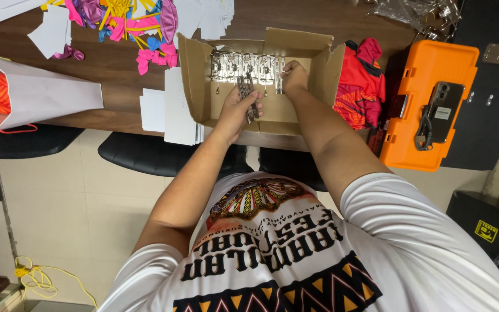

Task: The person organizes various items on a cluttered table, including colorful ribbons, a black case, and a cardboard box. They move the case and box to different positions and then place several silver metal clips into the cardboard box.

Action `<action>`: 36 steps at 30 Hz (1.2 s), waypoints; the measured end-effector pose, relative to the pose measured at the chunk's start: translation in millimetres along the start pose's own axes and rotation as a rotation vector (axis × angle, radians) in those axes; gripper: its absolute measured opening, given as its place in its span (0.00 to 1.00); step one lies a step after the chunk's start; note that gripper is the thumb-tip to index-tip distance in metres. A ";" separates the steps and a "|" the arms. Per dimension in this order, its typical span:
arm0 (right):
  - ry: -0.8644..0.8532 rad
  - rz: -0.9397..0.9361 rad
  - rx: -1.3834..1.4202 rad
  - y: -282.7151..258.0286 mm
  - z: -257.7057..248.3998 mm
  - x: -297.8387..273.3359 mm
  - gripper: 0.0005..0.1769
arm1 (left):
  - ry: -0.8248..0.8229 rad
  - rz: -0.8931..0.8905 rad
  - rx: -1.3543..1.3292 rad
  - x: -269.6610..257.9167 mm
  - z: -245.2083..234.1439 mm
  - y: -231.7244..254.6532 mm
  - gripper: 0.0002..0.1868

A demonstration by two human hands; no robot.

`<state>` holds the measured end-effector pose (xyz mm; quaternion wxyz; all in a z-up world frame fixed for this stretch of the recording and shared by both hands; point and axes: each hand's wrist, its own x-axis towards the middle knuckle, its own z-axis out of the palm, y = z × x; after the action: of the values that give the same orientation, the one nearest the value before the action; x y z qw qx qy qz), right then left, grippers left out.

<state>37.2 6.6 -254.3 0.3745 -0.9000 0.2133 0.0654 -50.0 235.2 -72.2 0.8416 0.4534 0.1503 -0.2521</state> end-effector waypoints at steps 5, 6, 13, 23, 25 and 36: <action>0.028 -0.014 -0.047 -5.4 1.3 -3.9 0.04 | 0.005 -0.010 0.014 1.6 2.2 1.4 0.12; 0.043 -0.041 -0.070 -7.9 0.2 -5.7 0.04 | 0.010 -0.015 0.024 0.8 4.2 2.7 0.12; -0.034 0.025 0.008 -14.4 5.7 -6.0 0.08 | 0.002 -0.024 0.024 3.8 8.2 1.6 0.12; 0.066 0.130 0.003 -43.5 -17.2 -9.2 0.06 | 0.010 -0.024 -0.019 13.5 -4.6 -12.2 0.10; 0.182 0.154 0.099 -39.6 -16.1 -8.0 0.02 | 0.002 -0.008 -0.005 15.1 -3.2 -13.0 0.10; -0.050 -0.563 0.434 -156.1 -174.1 -190.2 0.12 | -0.118 0.187 0.046 23.5 22.4 -29.7 0.13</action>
<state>-73.8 46.3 23.1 0.5652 -0.8212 -0.0434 -0.0654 -46.7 195.9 -91.8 0.8582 0.4690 0.0517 -0.2022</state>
